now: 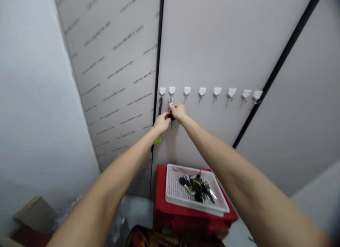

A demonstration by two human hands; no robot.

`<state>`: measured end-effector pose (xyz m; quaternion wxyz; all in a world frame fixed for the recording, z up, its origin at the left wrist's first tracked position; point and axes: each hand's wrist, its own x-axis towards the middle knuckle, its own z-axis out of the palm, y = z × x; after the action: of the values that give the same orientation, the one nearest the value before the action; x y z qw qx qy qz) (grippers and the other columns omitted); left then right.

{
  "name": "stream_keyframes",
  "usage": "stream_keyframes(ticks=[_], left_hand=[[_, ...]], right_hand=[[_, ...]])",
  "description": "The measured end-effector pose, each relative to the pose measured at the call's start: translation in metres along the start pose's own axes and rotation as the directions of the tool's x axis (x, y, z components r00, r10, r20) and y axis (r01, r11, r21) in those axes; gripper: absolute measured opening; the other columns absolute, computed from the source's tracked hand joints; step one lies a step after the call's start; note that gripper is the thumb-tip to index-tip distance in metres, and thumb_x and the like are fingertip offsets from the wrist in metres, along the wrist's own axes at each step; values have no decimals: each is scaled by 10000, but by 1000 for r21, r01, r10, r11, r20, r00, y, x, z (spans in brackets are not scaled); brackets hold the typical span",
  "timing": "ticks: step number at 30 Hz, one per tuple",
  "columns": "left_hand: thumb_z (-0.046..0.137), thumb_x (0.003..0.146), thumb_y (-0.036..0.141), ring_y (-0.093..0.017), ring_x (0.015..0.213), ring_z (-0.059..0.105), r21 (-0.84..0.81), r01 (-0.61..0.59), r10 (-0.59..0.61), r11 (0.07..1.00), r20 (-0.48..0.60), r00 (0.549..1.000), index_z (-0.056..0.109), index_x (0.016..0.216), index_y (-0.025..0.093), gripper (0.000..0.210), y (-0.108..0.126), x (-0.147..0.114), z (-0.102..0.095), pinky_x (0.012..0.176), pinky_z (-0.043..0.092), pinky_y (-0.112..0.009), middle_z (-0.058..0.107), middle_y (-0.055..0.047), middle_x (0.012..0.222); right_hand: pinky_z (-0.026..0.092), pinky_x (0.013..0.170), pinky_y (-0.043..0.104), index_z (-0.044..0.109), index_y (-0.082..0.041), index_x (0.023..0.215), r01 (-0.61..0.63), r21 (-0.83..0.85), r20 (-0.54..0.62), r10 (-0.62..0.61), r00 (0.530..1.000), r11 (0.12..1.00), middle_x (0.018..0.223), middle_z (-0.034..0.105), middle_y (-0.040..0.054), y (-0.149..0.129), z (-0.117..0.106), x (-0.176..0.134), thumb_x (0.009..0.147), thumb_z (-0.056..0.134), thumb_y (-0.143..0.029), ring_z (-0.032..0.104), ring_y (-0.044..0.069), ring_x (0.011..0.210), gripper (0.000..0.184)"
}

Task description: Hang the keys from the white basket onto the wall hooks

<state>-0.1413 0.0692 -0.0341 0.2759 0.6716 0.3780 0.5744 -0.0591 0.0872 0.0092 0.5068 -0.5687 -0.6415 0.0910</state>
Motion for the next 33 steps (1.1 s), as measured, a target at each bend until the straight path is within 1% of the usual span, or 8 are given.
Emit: stream_keyframes(ticks=[6, 9, 11, 14, 17, 23, 28, 33], left_hand=[[413, 608, 64, -125, 862, 469, 147, 10, -14, 989, 29, 999, 499, 920, 95, 325, -5, 0, 7, 803, 327, -258, 535, -58, 942], [410, 622, 81, -126, 892, 457, 198, 45, -49, 979, 14, 999, 478, 953, 85, 338, -5, -4, 9, 813, 319, -259, 512, -71, 984], [408, 629, 91, -124, 897, 454, 222, 69, -70, 973, -4, 998, 467, 969, 92, 344, -5, -12, 8, 816, 315, -258, 501, -72, 1001], [403, 634, 95, -113, 892, 454, 207, 103, -98, 973, -35, 995, 466, 967, 122, 340, -14, -33, 10, 818, 314, -259, 499, -55, 1004], [414, 623, 91, -109, 862, 468, 131, 161, -158, 978, -36, 987, 500, 909, 134, 302, -31, -63, 18, 808, 322, -256, 526, -43, 952], [479, 563, 86, -119, 684, 503, 71, 389, -393, 918, 40, 919, 564, 724, 155, 194, -67, -129, 42, 724, 364, -257, 573, -26, 717], [493, 546, 81, -106, 615, 498, 67, 467, -472, 881, 158, 867, 560, 690, 160, 178, -78, -156, 46, 662, 377, -237, 570, -16, 659], [547, 484, 50, -93, 608, 497, -52, 525, -499, 849, 247, 831, 548, 683, 134, 216, -73, -164, 52, 644, 375, -219, 575, -21, 672]], right_hand=[[354, 669, 293, 568, -62, 754, 162, -96, 58, -157, 986, 982, 660, 553, 51, 23, -22, -29, 645, 428, -246, 505, 124, 678, 256], [356, 693, 293, 571, -118, 796, 212, -134, 157, -191, 969, 968, 736, 575, 46, 60, -39, -69, 626, 458, -224, 509, 129, 709, 230], [371, 673, 270, 584, -155, 774, 190, -204, 292, -126, 948, 960, 742, 592, 37, 93, -47, -102, 626, 454, -204, 521, 133, 692, 203], [380, 636, 238, 597, -189, 752, 162, -338, 523, 42, 851, 927, 743, 607, 27, 138, -51, -150, 628, 430, -155, 533, 140, 678, 210], [364, 636, 237, 589, -193, 793, 265, -432, 621, 71, 781, 862, 795, 601, 49, 165, -43, -181, 619, 421, -138, 526, 158, 711, 249], [335, 604, 241, 593, -144, 707, 382, -558, 648, 99, 755, 736, 789, 584, 117, 172, -23, -191, 611, 408, -107, 503, 188, 759, 211], [324, 514, 227, 547, -166, 634, 231, -502, 578, 124, 807, 833, 638, 579, 74, 165, -30, -183, 656, 373, -194, 510, 147, 599, 177], [339, 461, 196, 459, -161, 584, -114, -129, 521, 165, 838, 985, 490, 484, -14, 148, -44, -169, 640, 391, -177, 448, 79, 446, 89]])
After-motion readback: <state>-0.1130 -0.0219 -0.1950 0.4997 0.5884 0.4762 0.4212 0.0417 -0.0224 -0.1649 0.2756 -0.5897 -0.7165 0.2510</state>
